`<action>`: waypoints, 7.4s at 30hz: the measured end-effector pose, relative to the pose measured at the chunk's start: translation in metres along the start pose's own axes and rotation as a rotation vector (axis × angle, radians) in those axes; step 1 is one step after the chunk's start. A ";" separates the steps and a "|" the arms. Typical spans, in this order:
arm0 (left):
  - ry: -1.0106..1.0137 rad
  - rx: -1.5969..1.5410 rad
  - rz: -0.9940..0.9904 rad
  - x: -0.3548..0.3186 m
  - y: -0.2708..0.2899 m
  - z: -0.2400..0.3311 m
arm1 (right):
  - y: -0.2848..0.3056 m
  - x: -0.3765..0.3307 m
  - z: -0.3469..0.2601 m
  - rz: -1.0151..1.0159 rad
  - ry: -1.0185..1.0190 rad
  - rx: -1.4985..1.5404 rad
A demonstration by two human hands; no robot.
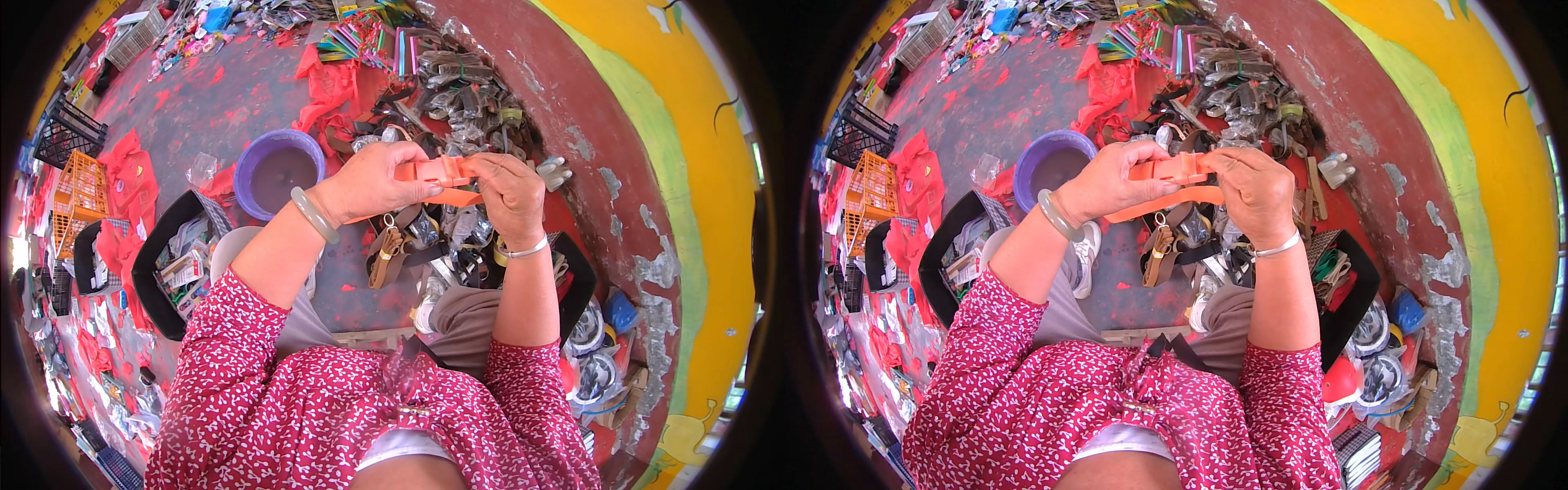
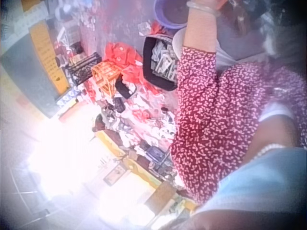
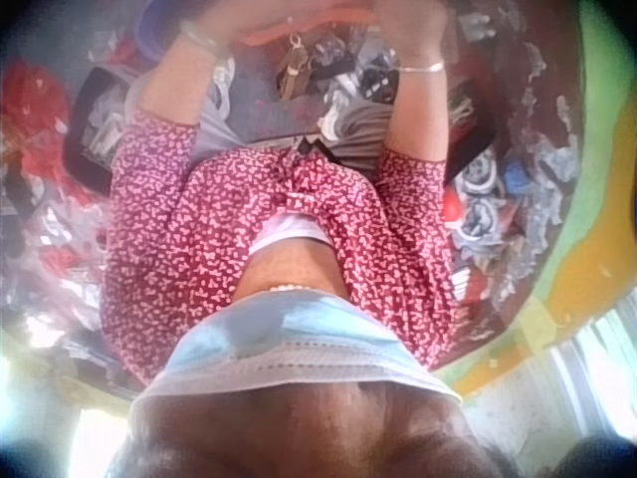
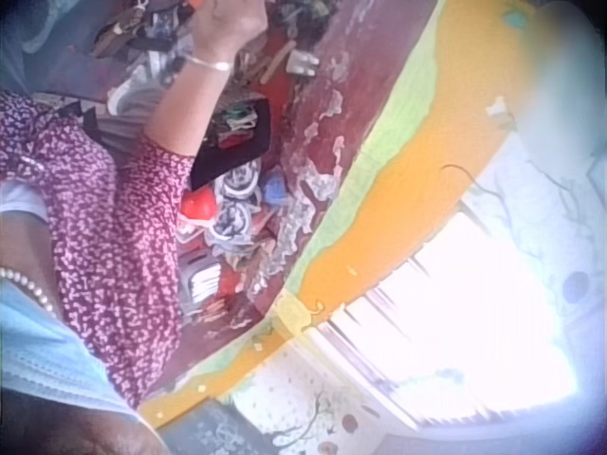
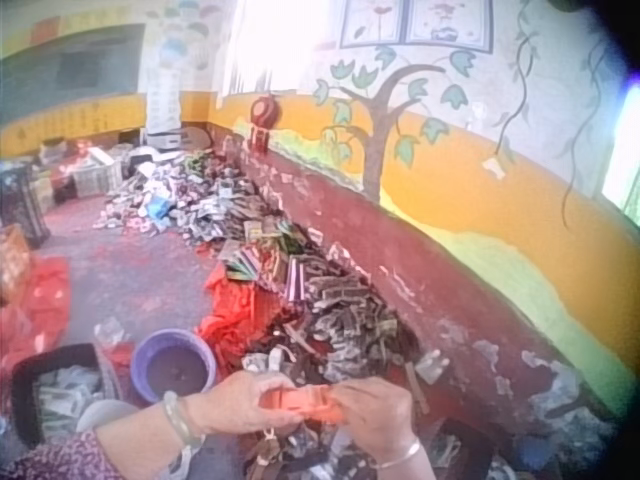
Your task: The person wipes a white strap with a cloth and folds it. They then pick up an orange strap with a plastic buckle and wipe its surface with the cloth.
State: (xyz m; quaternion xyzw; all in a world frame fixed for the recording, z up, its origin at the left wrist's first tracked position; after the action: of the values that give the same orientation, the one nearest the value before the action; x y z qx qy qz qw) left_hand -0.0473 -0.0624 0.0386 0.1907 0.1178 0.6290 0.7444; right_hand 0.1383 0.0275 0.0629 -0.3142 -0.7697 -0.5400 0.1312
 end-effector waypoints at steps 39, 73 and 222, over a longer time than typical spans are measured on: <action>-0.050 -0.693 -0.172 0.000 -0.008 -0.007 | -0.019 0.006 -0.011 -0.216 -0.190 0.394; 0.199 -0.735 -0.036 -0.019 0.011 0.014 | -0.018 0.005 -0.021 -0.226 -0.204 0.324; -0.240 0.529 -0.040 -0.016 -0.008 0.008 | -0.015 -0.013 0.007 -0.360 -0.574 0.929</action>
State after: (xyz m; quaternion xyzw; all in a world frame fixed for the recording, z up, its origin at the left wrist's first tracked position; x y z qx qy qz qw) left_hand -0.0399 -0.0803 0.0411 0.4486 0.1926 0.5346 0.6898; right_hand 0.1401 0.0267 0.0421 -0.2217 -0.9723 -0.0518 -0.0527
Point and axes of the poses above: each hand's wrist, its own x-axis towards the middle knuckle, its own y-axis out of the back of the hand, z = x × y, the point moved 1 cm from there along x, towards the middle knuckle, and after that the axes turned 11 degrees about -z, right-handed, at the moved point
